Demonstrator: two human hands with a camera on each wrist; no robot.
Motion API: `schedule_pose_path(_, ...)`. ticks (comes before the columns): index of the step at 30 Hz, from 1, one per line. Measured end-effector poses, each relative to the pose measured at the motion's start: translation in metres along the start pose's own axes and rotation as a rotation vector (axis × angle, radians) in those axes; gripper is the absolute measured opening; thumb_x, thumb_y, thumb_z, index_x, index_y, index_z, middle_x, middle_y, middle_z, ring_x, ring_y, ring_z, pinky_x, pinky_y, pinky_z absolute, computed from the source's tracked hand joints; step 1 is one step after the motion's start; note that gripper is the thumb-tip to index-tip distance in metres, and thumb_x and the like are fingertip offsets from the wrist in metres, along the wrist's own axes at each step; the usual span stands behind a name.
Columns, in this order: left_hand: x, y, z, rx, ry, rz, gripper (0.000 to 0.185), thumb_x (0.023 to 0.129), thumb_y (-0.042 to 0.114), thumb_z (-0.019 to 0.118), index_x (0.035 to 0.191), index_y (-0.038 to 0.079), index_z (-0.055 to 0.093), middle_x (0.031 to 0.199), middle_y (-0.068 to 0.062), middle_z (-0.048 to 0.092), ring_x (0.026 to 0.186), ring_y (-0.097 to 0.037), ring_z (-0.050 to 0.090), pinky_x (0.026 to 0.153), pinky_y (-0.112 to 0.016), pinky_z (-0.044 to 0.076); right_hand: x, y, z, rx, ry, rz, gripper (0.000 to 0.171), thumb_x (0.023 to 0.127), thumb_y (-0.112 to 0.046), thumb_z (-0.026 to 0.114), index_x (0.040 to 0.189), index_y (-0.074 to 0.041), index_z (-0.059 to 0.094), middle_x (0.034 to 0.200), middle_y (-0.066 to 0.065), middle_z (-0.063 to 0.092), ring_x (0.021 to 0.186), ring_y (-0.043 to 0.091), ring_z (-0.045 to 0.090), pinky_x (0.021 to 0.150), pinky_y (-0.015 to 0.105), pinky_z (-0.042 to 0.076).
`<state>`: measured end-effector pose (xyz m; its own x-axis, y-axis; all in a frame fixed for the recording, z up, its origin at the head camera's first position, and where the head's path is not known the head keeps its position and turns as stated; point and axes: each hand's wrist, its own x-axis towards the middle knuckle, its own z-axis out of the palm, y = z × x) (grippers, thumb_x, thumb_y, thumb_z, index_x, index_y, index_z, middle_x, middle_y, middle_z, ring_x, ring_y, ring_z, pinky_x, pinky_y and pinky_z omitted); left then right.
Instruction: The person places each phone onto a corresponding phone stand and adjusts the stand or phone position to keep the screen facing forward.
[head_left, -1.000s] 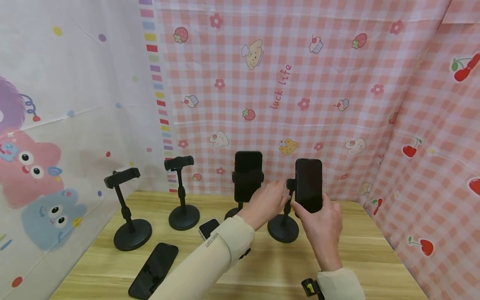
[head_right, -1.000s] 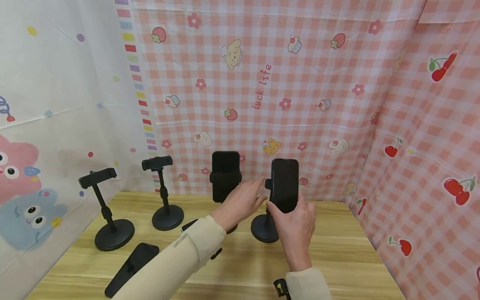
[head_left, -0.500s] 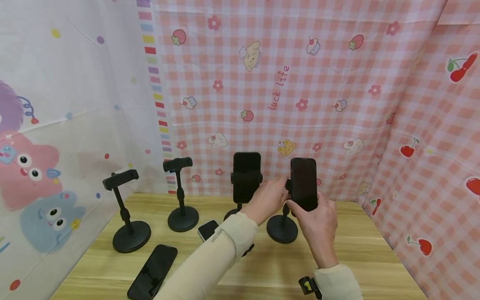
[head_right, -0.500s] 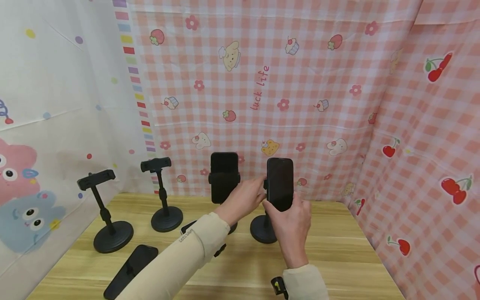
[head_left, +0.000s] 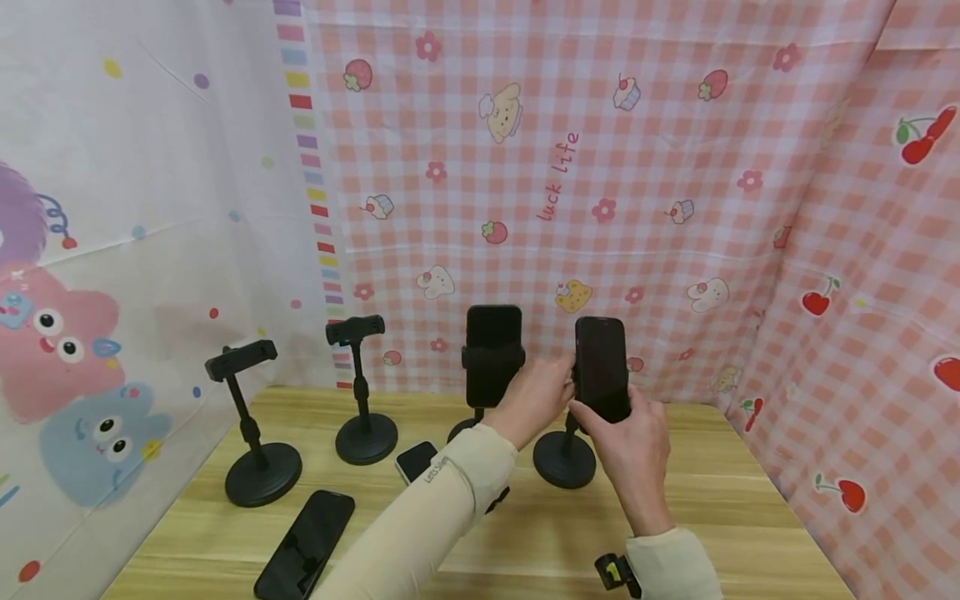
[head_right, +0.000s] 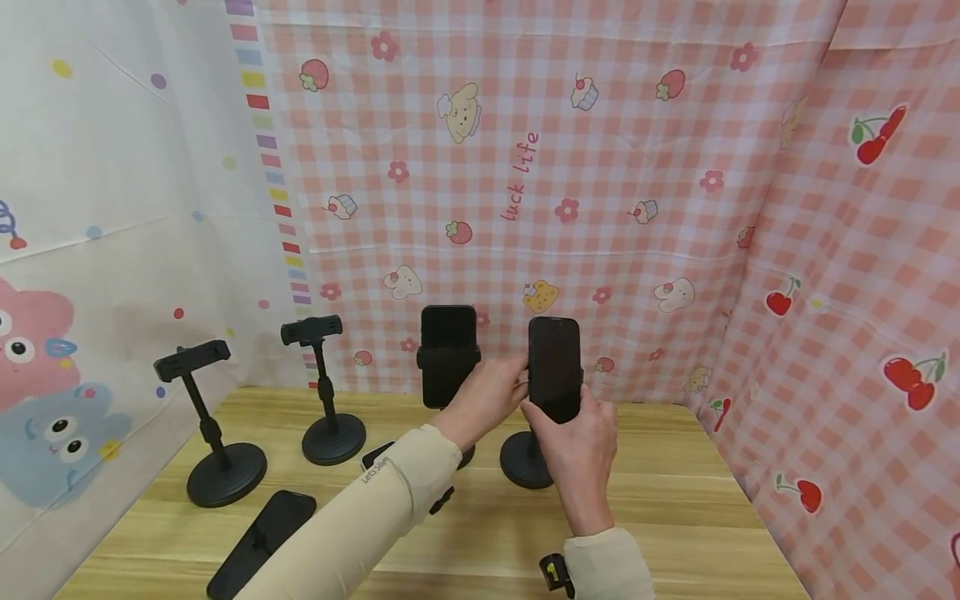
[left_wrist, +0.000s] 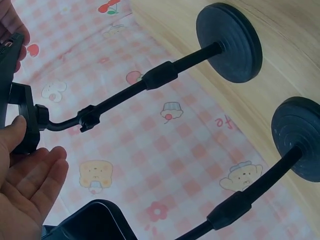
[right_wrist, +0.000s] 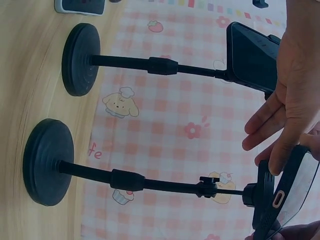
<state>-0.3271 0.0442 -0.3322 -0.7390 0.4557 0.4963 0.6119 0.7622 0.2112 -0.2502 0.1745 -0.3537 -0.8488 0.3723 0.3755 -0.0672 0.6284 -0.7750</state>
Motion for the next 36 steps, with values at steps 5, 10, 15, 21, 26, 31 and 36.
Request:
schedule_pose_path(5,-0.001,-0.002,-0.001,-0.007,0.006,0.036,0.013,0.096,0.020,0.068,0.099,0.010,0.060,0.081,0.000,0.065,0.072,-0.011,0.064,0.062,-0.023,0.048,0.000,-0.001,-0.003,0.015,-0.036,0.022,0.087,0.079,-0.060,0.076,0.137,0.000,0.052,0.107,0.020,0.051,0.095,0.033,0.045,0.072,0.044,0.037)
schedule_pose_path(10,-0.001,-0.003,-0.002,-0.010,0.021,0.064,0.012,0.095,0.019,0.070,0.097,0.009,0.063,0.081,0.000,0.067,0.072,-0.010,0.064,0.063,-0.021,0.048,-0.001,-0.001,-0.003,0.031,-0.043,0.039,0.082,0.079,-0.060,0.076,0.131,-0.001,0.057,0.108,0.019,0.052,0.097,0.032,0.046,0.075,0.044,0.038)
schedule_pose_path(15,0.000,-0.004,-0.001,-0.037,0.027,0.061,0.008,0.096,0.017,0.068,0.094,0.011,0.063,0.079,0.001,0.066,0.068,-0.008,0.060,0.062,-0.021,0.046,0.000,0.000,0.000,0.045,-0.044,0.050,0.071,0.078,-0.058,0.078,0.120,-0.003,0.061,0.102,0.015,0.053,0.092,0.029,0.046,0.071,0.040,0.036)
schedule_pose_path(21,0.000,-0.004,0.001,-0.060,0.032,0.076,0.008,0.094,0.015,0.070,0.098,0.010,0.065,0.082,0.000,0.067,0.070,-0.007,0.059,0.064,-0.020,0.046,0.003,0.003,0.002,0.060,-0.056,0.077,0.072,0.077,-0.062,0.076,0.116,-0.004,0.061,0.102,0.015,0.052,0.091,0.029,0.045,0.070,0.039,0.035)
schedule_pose_path(26,0.001,-0.004,0.002,-0.036,0.055,0.123,0.008,0.092,0.014,0.071,0.092,0.009,0.065,0.075,0.001,0.063,0.064,-0.006,0.055,0.060,-0.018,0.043,0.006,0.009,0.004,0.076,-0.059,0.087,0.073,0.077,-0.063,0.076,0.116,-0.004,0.060,0.103,0.015,0.051,0.093,0.029,0.045,0.072,0.039,0.035)
schedule_pose_path(31,0.001,-0.005,0.002,-0.029,0.067,0.147,0.011,0.091,0.013,0.073,0.088,0.010,0.063,0.072,0.003,0.060,0.062,-0.006,0.052,0.057,-0.017,0.041,0.009,0.013,0.003,0.092,-0.083,0.074,0.075,0.077,-0.064,0.075,0.118,-0.004,0.060,0.105,0.017,0.052,0.095,0.030,0.046,0.073,0.040,0.036)
schedule_pose_path(36,0.002,-0.004,0.005,-0.009,0.069,0.151,0.011,0.091,0.014,0.074,0.091,0.011,0.063,0.073,0.003,0.061,0.062,-0.006,0.052,0.056,-0.017,0.040,0.010,0.015,0.002,0.088,-0.102,0.078,0.078,0.077,-0.064,0.074,0.124,-0.004,0.058,0.109,0.018,0.052,0.098,0.031,0.047,0.076,0.042,0.038)
